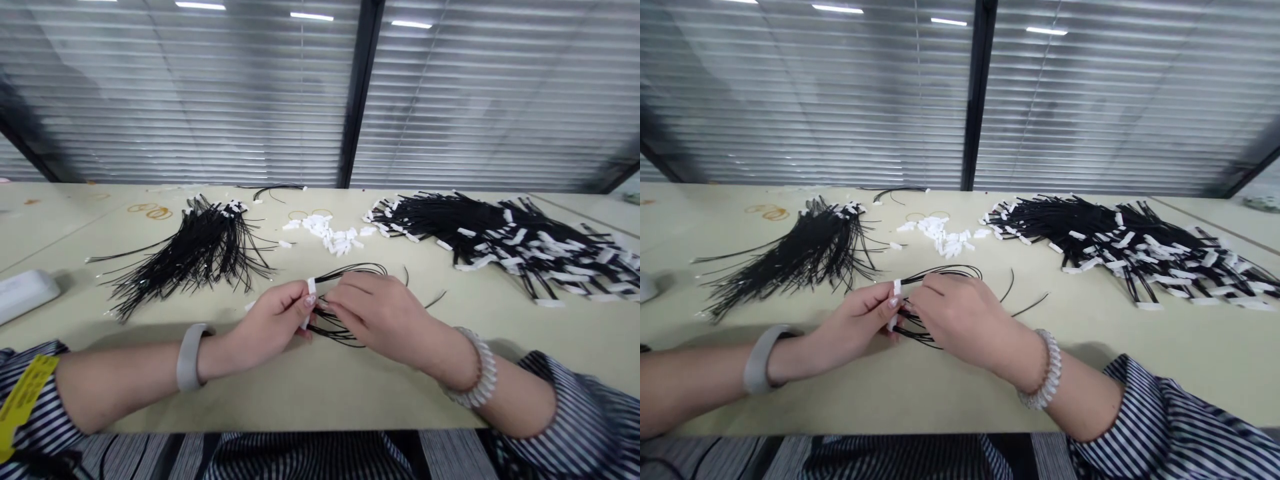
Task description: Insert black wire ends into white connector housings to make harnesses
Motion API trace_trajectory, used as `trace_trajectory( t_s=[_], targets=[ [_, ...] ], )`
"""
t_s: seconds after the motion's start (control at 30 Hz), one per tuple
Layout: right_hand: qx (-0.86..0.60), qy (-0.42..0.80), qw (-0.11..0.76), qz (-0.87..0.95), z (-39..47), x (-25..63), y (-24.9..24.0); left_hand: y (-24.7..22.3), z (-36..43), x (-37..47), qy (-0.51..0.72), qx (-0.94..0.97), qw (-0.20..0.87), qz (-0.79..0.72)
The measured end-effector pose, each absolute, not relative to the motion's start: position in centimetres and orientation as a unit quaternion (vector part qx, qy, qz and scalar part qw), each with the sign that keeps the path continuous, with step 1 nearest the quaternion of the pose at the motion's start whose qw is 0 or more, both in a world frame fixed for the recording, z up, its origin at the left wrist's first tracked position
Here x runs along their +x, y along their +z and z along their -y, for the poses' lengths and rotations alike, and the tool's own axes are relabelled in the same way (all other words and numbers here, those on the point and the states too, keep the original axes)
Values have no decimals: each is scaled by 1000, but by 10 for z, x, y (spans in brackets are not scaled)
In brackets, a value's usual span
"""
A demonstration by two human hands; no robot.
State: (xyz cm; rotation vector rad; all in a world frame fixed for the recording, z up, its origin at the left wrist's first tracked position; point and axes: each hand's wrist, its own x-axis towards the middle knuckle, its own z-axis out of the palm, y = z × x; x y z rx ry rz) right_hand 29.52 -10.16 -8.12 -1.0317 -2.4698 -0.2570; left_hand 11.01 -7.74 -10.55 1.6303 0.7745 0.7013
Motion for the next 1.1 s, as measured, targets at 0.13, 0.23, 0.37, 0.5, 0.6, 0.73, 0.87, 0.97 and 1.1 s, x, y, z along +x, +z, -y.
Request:
trace_trajectory(
  t_s=[0.13,0.23,0.37,0.5,0.6,0.73,0.87,0.97,1.1],
  targets=[
    [-349,-184,202,896,99,296,-82,-105,78,110,298,683,580,-328],
    [-338,-255,183,887,99,295,-79,-106,77,110,291,678,593,-322],
    [-349,-308,199,862,101,292,-77,-107,77,110,287,672,610,-306],
    [-374,-214,228,873,99,292,-82,-107,77,110,285,679,599,-314],
    [-377,-126,239,886,98,291,-87,-106,78,110,280,688,590,-317],
    [-379,-73,261,885,95,290,-87,-105,78,111,287,676,603,-312],
    [-386,-64,279,877,91,299,-78,-105,75,111,313,647,615,-322],
    [-413,-51,327,848,90,311,-66,-107,72,111,340,605,631,-346],
    [-473,171,478,720,87,328,-52,-106,70,111,380,538,657,-368]
  ],
)
